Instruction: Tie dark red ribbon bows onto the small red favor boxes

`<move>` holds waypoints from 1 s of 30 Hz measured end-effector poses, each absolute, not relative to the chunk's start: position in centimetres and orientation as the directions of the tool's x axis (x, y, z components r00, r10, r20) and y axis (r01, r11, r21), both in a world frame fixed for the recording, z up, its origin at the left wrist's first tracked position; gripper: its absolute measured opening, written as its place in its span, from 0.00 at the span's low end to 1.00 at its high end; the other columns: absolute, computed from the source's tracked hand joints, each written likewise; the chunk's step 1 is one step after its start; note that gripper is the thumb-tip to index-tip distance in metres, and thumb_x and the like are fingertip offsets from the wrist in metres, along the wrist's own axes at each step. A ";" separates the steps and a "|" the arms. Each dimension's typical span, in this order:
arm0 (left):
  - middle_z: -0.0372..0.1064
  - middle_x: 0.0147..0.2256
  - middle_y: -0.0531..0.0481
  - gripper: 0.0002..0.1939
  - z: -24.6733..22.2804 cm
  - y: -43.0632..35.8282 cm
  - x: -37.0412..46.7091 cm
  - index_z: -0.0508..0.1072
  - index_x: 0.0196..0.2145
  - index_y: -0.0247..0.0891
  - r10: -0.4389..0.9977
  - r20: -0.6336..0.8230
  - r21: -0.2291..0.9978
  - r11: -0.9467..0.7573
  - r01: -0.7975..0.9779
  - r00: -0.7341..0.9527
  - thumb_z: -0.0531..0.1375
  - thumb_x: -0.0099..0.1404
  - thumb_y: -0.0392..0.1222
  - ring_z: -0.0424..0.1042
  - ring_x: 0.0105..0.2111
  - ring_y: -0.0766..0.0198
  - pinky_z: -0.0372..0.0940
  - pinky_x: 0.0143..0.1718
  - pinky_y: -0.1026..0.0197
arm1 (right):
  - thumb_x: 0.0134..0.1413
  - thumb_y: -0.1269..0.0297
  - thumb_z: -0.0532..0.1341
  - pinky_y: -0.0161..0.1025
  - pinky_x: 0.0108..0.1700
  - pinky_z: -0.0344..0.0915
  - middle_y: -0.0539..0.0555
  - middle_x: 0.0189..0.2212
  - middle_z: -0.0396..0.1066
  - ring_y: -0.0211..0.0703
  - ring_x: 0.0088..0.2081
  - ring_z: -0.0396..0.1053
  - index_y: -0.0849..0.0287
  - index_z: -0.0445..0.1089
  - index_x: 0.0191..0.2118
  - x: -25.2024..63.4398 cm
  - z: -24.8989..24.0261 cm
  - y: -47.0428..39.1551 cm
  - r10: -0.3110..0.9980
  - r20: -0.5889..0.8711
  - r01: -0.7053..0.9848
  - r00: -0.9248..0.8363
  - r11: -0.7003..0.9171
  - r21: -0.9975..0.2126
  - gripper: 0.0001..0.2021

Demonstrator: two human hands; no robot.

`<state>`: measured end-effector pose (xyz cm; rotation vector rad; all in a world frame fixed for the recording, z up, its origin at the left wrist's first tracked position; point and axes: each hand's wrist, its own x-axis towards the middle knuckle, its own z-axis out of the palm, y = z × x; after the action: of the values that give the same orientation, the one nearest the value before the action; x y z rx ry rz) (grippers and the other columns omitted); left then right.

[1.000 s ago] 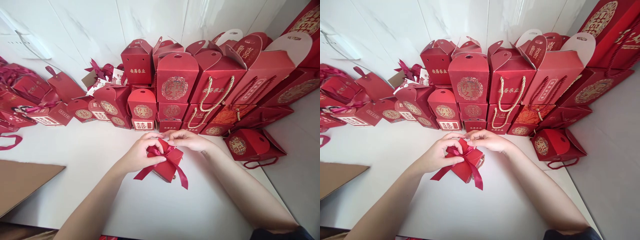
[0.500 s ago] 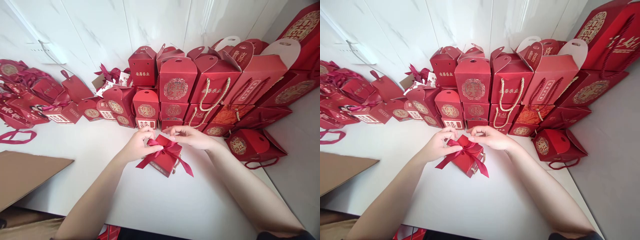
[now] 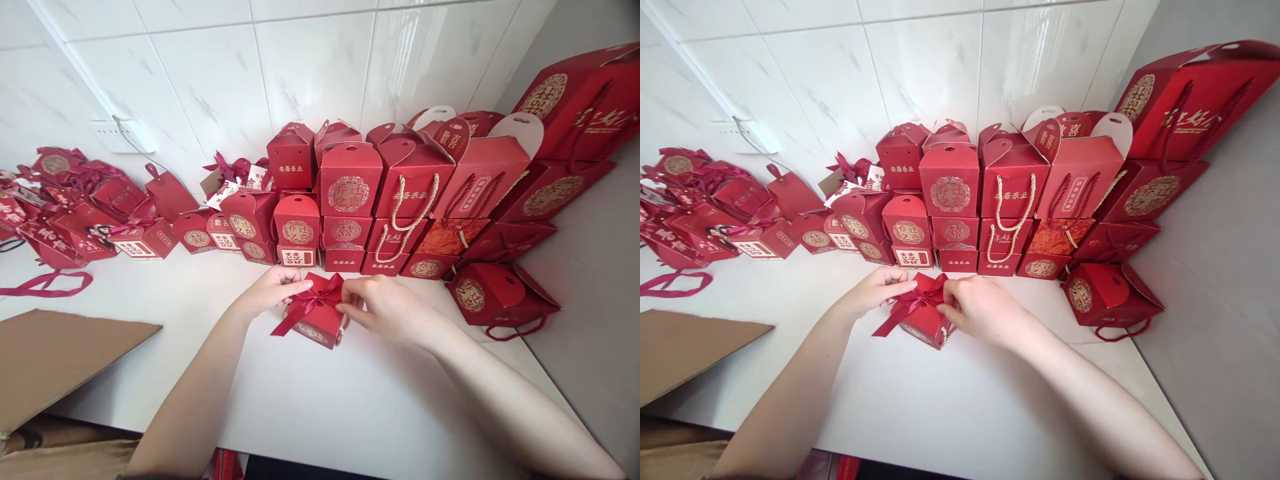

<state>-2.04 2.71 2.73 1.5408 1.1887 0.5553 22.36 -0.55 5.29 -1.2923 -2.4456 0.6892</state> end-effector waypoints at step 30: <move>0.66 0.12 0.50 0.16 0.1 4.4 -4.3 0.72 0.13 0.33 0.806 -0.287 0.950 0.171 0.260 0.518 0.57 0.55 0.40 0.60 0.12 0.71 0.54 0.15 0.67 | 0.60 0.49 0.58 0.36 0.35 0.63 0.48 0.23 0.68 0.37 0.27 0.67 0.61 0.67 0.31 25.3 0.4 6.7 0.341 -0.304 0.356 -0.890 0.103 -0.929 0.18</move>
<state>-4.27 4.43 0.09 1.3893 1.0084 0.4996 25.32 6.71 0.38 -0.7402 -2.3422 1.9784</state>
